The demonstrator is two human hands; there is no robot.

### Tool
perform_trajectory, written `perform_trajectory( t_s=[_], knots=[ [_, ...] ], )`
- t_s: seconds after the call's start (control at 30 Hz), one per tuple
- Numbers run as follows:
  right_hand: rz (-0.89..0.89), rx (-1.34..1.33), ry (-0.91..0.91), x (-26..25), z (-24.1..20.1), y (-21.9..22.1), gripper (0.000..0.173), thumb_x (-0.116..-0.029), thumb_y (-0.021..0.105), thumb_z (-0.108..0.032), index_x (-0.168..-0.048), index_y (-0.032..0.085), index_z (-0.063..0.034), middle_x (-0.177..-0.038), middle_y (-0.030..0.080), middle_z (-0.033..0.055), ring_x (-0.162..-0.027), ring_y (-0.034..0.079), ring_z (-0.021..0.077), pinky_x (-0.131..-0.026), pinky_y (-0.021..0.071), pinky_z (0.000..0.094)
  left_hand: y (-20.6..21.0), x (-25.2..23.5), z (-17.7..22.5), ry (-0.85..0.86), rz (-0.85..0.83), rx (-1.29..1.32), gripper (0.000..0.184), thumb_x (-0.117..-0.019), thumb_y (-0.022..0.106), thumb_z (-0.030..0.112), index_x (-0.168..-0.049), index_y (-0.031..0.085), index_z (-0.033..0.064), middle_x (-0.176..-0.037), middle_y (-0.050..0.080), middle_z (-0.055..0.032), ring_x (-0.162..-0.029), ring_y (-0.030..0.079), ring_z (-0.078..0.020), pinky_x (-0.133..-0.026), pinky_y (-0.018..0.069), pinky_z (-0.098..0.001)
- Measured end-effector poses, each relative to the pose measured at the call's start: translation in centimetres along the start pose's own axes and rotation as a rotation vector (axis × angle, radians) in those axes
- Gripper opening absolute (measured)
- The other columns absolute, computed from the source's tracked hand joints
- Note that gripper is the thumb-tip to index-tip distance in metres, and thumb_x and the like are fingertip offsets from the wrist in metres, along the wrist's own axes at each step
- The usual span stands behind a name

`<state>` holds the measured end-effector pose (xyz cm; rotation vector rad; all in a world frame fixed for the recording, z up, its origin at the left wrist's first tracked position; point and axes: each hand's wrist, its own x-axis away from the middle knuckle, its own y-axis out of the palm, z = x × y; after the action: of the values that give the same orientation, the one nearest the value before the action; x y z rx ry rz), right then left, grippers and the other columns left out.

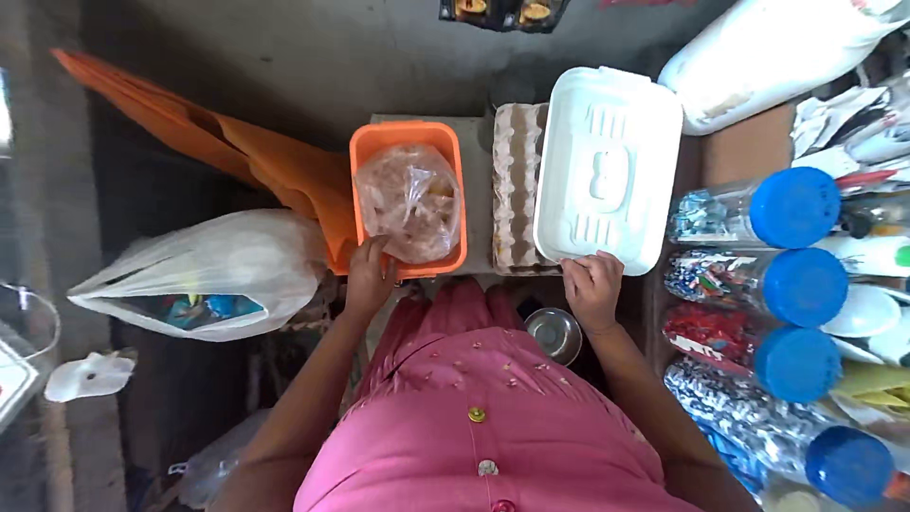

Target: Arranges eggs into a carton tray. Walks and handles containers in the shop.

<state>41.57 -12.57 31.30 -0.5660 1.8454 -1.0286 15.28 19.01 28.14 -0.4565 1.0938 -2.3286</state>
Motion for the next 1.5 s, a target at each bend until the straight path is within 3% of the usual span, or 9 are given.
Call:
perform_trajectory(
  t_s=[0.17, 0.33, 0.47, 0.6, 0.73, 0.87, 1.17, 1.37, 1.5],
  knots=[
    [0.052, 0.002, 0.036, -4.7, -2.5, -5.4, 0.009, -0.0964, 0.067, -0.007, -0.098, 0.071, 0.0005, -0.097, 0.062, 0.0198, -0.098, 0.062, 0.0311, -0.092, 0.0509, 0.0358, 0.0, -1.1, 3.0, 0.099, 0.031, 0.311, 0.03, -0.0931, 0.059, 0.0, -0.121, 0.066, -0.0079, -0.126, 0.066, -0.0261, -0.119, 0.064, -0.0388, -0.102, 0.0514, -0.0526],
    [-0.044, -0.178, -0.062, -9.3, -8.3, -10.6, 0.01, -0.0995, 0.063, -0.008, -0.1, 0.069, -0.0002, -0.098, 0.057, 0.0156, -0.095, 0.057, 0.0196, -0.088, 0.0487, 0.023, 1.3, -2.0, 8.4, -0.029, -0.356, 1.003, 0.03, -0.103, 0.049, 0.008, -0.125, 0.06, -0.0088, -0.123, 0.068, -0.0176, -0.108, 0.069, -0.018, -0.097, 0.0566, -0.0371],
    [-0.025, -0.606, -0.022, -10.6, -14.0, -11.0, 0.003, -0.0997, 0.065, -0.017, -0.101, 0.063, -0.0151, -0.107, 0.057, -0.0042, -0.102, 0.059, 0.0, -0.089, 0.0522, 0.0152, 0.1, -2.1, 12.1, -0.291, -0.712, 1.527, 0.067, -0.1054, 0.031, 0.056, -0.145, 0.043, 0.004, -0.128, 0.066, -0.0047, -0.113, 0.066, -0.0151, -0.094, 0.0551, -0.036],
    [0.015, -1.124, 0.165, -11.1, -18.4, -7.5, 0.025, -0.0972, 0.071, -0.016, -0.116, 0.063, -0.0294, -0.113, 0.06, -0.0139, -0.104, 0.061, -0.0008, -0.088, 0.0562, 0.0187, -0.8, -1.9, 10.5, -0.298, -0.473, 1.834, 0.095, -0.076, 0.058, 0.086, -0.14, 0.053, 0.0161, -0.125, 0.07, -0.0014, -0.116, 0.066, -0.0175, -0.097, 0.0563, -0.0399],
    [-0.114, -1.355, 0.371, -9.4, -19.2, -2.7, 0.037, -0.0919, 0.074, -0.006, -0.12, 0.057, -0.0229, -0.112, 0.067, -0.0079, -0.105, 0.067, 0.0066, -0.094, 0.059, 0.0304, -3.8, -1.1, 5.0, -0.417, -0.058, 1.652, 0.062, -0.0991, 0.052, 0.06, -0.144, 0.045, 0.0179, -0.125, 0.068, -0.0009, -0.116, 0.066, -0.0152, -0.099, 0.0571, -0.0406],
    [-0.375, -1.243, 0.673, -8.4, -17.2, 1.2, 0.069, -0.0962, 0.066, -0.017, -0.151, 0.026, -0.0049, -0.121, 0.062, 0.0068, -0.101, 0.068, 0.0127, -0.09, 0.0598, 0.0352, -5.2, -0.8, -0.7, -0.536, 0.154, 1.28, 0.05, -0.1093, 0.044, 0.034, -0.151, 0.034, 0.0087, -0.125, 0.066, -0.0078, -0.11, 0.069, -0.0162, -0.095, 0.0591, -0.04],
    [-0.719, -0.645, 1.013, -4.5, -14.5, 10.0, 0.058, -0.0994, 0.067, -0.043, -0.134, 0.056, 0.0021, -0.12, 0.064, 0.0266, -0.109, 0.064, 0.0388, -0.093, 0.0515, 0.0571, -3.4, -5.3, -3.4, -0.582, -0.05, 0.429, 0.053, -0.107, 0.053, 0.036, -0.147, 0.048, 0.0005, -0.135, 0.059, -0.0285, -0.121, 0.061, -0.0405, -0.102, 0.0493, -0.0598],
    [-0.678, -0.754, 1.089, -2.9, -15.3, 9.9, 0.083, -0.098, 0.071, -0.028, -0.161, 0.017, -0.0192, -0.146, 0.05, 0.0265, -0.114, 0.062, 0.0427, -0.085, 0.0554, 0.0567, -1.7, -6.2, -4.8, -0.564, -0.108, 0.222, 0.057, -0.1073, 0.052, 0.024, -0.158, 0.037, 0.004, -0.152, 0.042, -0.0324, -0.14, 0.043, -0.0488, -0.113, 0.0372, -0.0632],
    [-0.706, -0.975, 1.238, -3.8, -14.5, 8.9, 0.073, -0.0956, 0.074, -0.014, -0.156, 0.034, -0.0191, -0.142, 0.052, 0.0254, -0.106, 0.065, 0.0416, -0.079, 0.0597, 0.054, -1.5, -6.2, -5.3, -0.561, -0.139, 0.37, 0.058, -0.1077, 0.052, 0.019, -0.159, 0.032, 0.0021, -0.148, 0.05, -0.0299, -0.132, 0.055, -0.0435, -0.111, 0.0423, -0.0597]
  ],
)
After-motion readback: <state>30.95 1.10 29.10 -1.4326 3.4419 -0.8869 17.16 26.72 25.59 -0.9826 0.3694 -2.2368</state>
